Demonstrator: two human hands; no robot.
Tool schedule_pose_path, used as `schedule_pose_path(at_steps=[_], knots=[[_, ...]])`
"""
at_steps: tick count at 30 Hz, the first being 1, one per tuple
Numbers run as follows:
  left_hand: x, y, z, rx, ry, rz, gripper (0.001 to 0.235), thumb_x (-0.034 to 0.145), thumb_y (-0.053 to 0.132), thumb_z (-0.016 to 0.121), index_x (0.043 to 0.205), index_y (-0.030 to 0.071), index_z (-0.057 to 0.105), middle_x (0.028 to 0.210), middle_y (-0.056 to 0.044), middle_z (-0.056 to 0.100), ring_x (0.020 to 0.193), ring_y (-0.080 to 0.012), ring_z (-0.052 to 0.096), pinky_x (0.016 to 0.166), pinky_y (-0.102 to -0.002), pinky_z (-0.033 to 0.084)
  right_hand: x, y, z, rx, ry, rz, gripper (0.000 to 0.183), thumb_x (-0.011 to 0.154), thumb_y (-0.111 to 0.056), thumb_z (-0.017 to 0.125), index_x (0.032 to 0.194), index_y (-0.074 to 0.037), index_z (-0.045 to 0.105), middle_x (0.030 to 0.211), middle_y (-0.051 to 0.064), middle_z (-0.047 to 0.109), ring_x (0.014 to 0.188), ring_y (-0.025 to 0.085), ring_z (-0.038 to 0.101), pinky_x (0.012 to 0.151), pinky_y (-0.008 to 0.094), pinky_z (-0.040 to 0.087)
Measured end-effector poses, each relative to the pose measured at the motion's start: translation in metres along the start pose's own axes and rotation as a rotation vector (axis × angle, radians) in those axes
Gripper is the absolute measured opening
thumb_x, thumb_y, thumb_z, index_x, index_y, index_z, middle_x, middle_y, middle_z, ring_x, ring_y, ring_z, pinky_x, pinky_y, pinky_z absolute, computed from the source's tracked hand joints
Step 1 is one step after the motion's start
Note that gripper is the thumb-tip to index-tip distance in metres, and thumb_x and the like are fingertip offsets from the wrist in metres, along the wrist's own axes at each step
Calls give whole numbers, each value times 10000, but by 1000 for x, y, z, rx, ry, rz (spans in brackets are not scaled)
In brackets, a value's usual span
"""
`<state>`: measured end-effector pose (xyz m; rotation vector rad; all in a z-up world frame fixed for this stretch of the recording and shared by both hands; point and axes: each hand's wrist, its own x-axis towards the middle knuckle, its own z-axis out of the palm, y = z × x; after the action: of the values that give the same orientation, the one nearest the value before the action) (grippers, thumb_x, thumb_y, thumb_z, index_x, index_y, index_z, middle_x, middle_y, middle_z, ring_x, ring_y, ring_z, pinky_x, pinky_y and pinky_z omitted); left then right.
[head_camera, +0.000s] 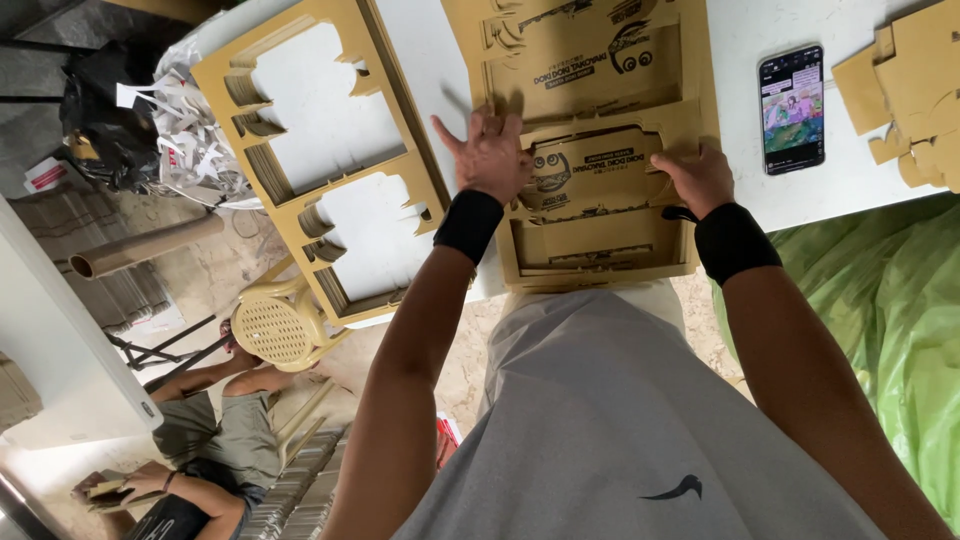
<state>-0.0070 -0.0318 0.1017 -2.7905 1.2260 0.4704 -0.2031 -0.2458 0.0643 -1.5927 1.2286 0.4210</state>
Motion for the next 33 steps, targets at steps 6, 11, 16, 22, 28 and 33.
schedule_pose_path(at_steps=[6,11,16,22,28,33], knots=[[-2,-2,9,40,54,17,325,839,342,736,1088,191,591,1124,-91,557,1275,-316,359,1036,-891,98,-8,-8,-3,-13,5,-6,999,950,-548,778,1554,108,327,1491,353,437,1382,515,441,1076,655,442],[8,-9,46,33,9,-17,246,869,326,708,1072,212,627,1191,-59,493,1353,-291,315,1047,-911,77,5,10,1,-18,19,-27,1046,924,-618,813,1547,90,360,1467,327,476,1360,490,472,1042,635,471],[7,0,30,101,-152,-47,336,907,355,726,1219,258,647,1321,-53,535,1439,-277,305,1069,-909,59,1,5,0,-27,11,-7,1040,948,-592,788,1555,111,320,1491,348,441,1378,508,449,1055,648,458],[9,2,32,67,-127,-7,398,935,298,671,1293,167,556,1356,-86,531,1409,-268,354,1087,-891,-17,10,16,1,-21,33,26,1064,903,-619,826,1552,81,357,1432,327,505,1313,479,520,937,597,545],[10,2,28,167,-68,131,323,964,347,640,1197,157,521,1168,-98,589,1257,-273,490,1137,-818,63,17,27,1,-18,39,-36,987,923,-601,803,1521,81,413,1380,319,546,1260,467,559,878,583,557],[14,-14,70,85,-85,133,348,946,401,559,1163,145,469,1164,-103,577,1236,-279,496,1130,-806,72,24,32,1,9,26,17,1079,910,-626,808,1558,96,335,1425,339,509,1289,476,541,866,560,581]])
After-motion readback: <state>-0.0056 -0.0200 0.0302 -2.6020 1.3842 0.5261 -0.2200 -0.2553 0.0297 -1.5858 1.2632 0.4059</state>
